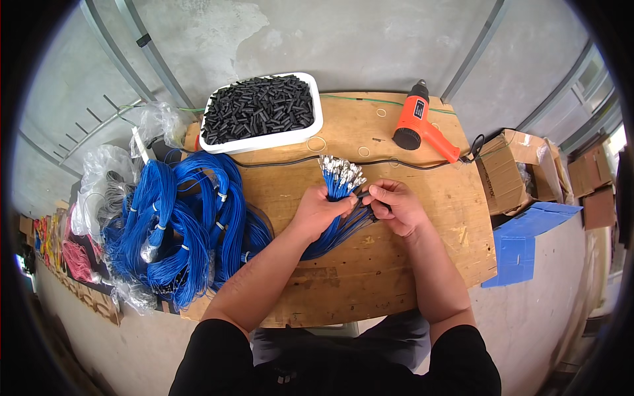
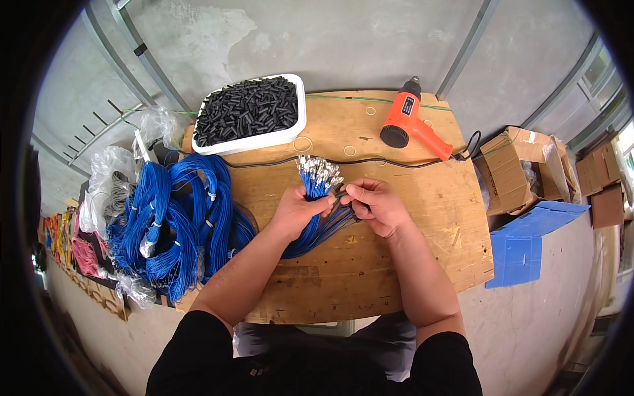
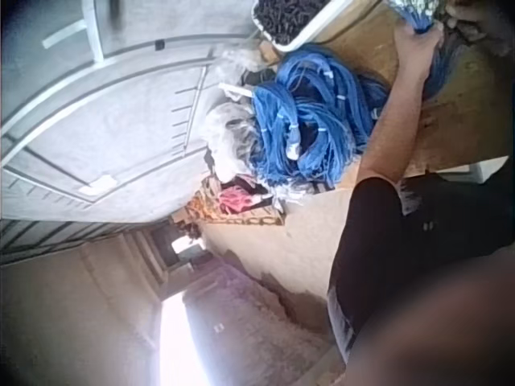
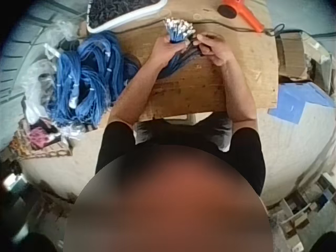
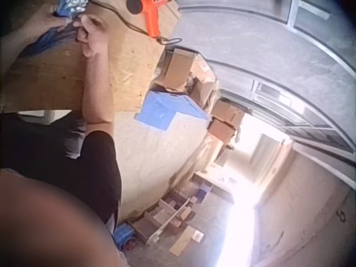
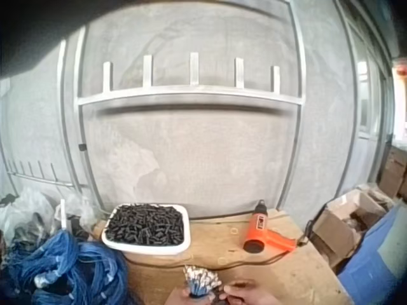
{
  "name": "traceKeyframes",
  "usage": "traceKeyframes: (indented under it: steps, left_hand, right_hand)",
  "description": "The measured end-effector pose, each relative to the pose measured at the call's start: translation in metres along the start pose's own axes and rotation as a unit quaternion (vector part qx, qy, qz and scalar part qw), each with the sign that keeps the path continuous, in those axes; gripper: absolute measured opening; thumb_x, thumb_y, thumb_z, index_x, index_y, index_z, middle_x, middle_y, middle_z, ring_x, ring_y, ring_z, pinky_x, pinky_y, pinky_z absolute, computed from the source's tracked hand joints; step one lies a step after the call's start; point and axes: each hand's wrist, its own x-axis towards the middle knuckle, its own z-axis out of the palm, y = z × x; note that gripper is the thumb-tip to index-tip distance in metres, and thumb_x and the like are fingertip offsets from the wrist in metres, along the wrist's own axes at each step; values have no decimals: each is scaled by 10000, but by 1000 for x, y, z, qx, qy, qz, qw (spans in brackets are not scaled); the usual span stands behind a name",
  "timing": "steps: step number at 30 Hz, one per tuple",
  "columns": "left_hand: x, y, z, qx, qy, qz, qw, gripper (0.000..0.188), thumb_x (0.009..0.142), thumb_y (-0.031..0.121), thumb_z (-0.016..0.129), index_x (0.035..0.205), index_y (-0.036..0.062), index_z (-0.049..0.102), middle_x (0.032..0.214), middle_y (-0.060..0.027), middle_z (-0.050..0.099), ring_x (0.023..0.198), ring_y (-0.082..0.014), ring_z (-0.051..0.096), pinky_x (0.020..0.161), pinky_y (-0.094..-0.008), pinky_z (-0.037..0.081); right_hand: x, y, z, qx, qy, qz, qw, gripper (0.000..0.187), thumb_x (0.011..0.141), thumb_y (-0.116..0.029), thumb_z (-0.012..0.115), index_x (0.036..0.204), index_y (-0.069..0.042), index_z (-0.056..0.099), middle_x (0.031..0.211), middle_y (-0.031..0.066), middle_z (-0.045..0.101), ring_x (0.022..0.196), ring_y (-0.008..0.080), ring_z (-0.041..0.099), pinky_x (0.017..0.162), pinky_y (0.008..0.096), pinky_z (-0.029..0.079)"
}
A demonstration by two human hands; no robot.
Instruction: Assembling small black connector sleeves onto the ends of a bundle of blue wires.
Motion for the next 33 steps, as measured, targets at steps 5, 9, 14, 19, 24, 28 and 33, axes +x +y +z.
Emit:
traceKeyframes:
  steps: [5,9,14,19,24,28,33]
  left_hand:
    - [1,-1,0,3,-10,3,1000,60,875,38,700,892,-14,677,726,-23,628,639,-89,558,592,-246,441]
    - [0,0,1,1,-5,4,1000,53,874,33,697,894,-12,677,729,-21,628,645,-90,560,595,-247,443]
    - [0,0,1,-2,-7,4,1000,56,877,36,702,902,-9,681,738,-18,632,648,-87,560,596,-246,444]
    - [0,-2,1,39,10,-1,999,123,886,67,734,980,-10,717,816,-2,674,710,-58,583,628,-226,464]
    - [-1,-1,4,54,7,14,998,143,888,76,738,1005,-5,726,842,4,688,728,-48,588,640,-213,471]
    - [-2,-2,2,80,-13,10,997,152,897,110,742,999,-2,729,828,6,685,714,-48,587,637,-212,473]
    - [0,-4,0,29,-20,-5,999,152,905,127,738,975,-7,721,802,-4,672,686,-68,580,621,-230,473]
  right_hand:
    - [-1,-2,-1,19,-8,4,1000,200,938,-175,683,1028,2,662,827,77,707,509,44,394,467,181,305]
    - [-2,-5,-1,14,-16,5,1000,207,931,-175,685,1029,6,662,826,79,711,505,44,392,465,181,300]
    - [-3,-5,1,5,-2,3,1000,192,928,-165,687,1013,6,665,800,64,699,485,42,388,453,186,285]
    - [1,-5,-6,-23,88,-87,992,154,909,-139,720,967,-5,672,733,11,639,477,35,386,448,198,276]
    - [-5,-7,6,-66,127,-142,979,152,889,-115,748,969,-8,675,738,-13,623,507,23,412,460,195,290]
    - [-9,-7,16,-108,77,-148,980,167,889,-85,740,1017,4,679,841,18,677,644,32,526,542,186,365]
    - [-8,-5,8,-137,45,-131,981,157,887,-11,709,1039,19,678,944,71,707,801,87,632,692,222,499]
